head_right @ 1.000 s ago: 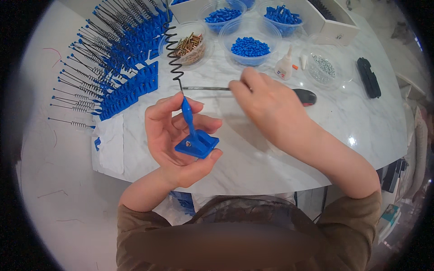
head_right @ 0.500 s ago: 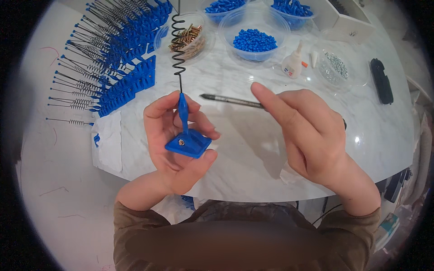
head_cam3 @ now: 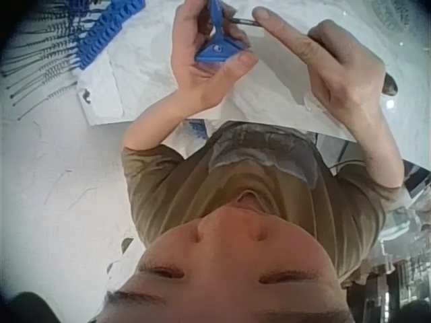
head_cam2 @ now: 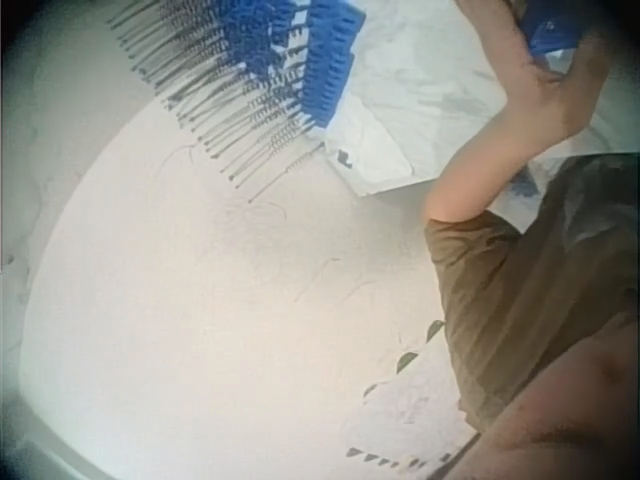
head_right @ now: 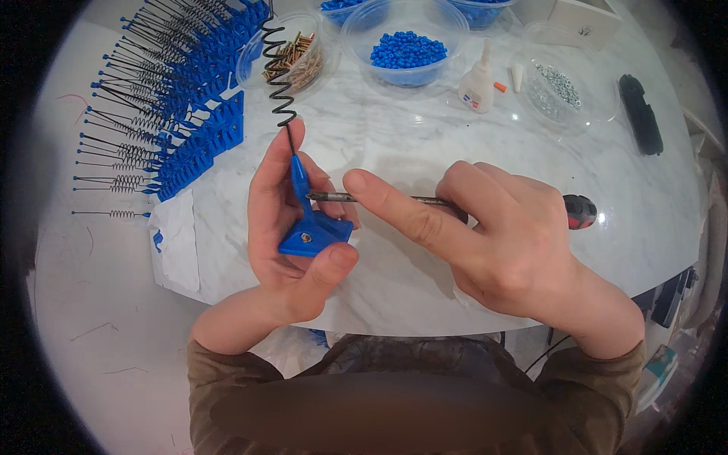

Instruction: The recorder is seen assembling small blue and black plastic components with springs and metal rods, using glue and a screwdriver on a marble-topped workspace.

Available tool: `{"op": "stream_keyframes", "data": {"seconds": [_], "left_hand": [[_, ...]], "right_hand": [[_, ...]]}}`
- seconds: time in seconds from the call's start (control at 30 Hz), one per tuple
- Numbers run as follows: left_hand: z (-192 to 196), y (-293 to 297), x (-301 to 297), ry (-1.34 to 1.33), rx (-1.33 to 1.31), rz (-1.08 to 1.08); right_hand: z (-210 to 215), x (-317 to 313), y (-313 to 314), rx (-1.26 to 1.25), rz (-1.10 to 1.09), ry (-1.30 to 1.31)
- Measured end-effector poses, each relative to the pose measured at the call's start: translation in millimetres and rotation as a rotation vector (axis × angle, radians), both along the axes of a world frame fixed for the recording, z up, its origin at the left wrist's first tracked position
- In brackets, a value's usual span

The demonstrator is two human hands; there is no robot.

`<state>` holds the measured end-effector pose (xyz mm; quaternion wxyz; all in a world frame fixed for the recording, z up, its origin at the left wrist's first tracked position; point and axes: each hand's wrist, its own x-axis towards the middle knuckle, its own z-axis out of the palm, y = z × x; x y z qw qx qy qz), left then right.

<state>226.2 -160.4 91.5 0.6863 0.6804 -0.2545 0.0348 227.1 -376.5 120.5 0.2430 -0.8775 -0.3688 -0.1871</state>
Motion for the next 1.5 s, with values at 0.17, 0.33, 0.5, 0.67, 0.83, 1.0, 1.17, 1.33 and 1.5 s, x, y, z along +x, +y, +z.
{"op": "stream_keyframes", "data": {"seconds": [0.17,0.33,0.5,0.67,0.83,1.0,1.17,1.33,1.5], "left_hand": [[-4.1,-2.0,-0.1,-0.013,-0.005,-0.02],[-5.5,-4.2,-0.2,0.012,-0.019,-0.021],[-9.4,-0.8,1.5,-0.004,0.056,-0.022],[-8.6,-2.2,1.1,0.018,0.054,-0.035],[-8.5,-3.0,1.6,0.003,0.07,-0.028],[-6.1,-5.6,0.5,0.038,-0.002,-0.018],[-6.1,-5.8,-0.2,0.025,0.029,0.005],[-8.0,-1.4,2.5,-0.044,0.14,0.01],[-5.1,-2.3,1.5,-0.086,0.218,0.01]], "right_hand": [[-1.3,-0.4,1.5,-0.03,-0.015,0.029],[-1.3,0.1,0.4,-0.018,-0.027,0.047],[-0.9,0.6,0.0,-0.038,-0.029,0.075],[-0.6,0.2,0.2,-0.05,-0.039,0.068],[-1.7,0.1,-0.1,-0.032,-0.035,0.082],[-1.0,0.1,0.6,-0.019,-0.049,0.088],[-1.0,0.1,0.2,-0.023,-0.047,0.094],[-0.8,-1.0,1.8,0.001,-0.037,0.091],[0.0,0.3,1.0,0.024,-0.038,0.067]]}}
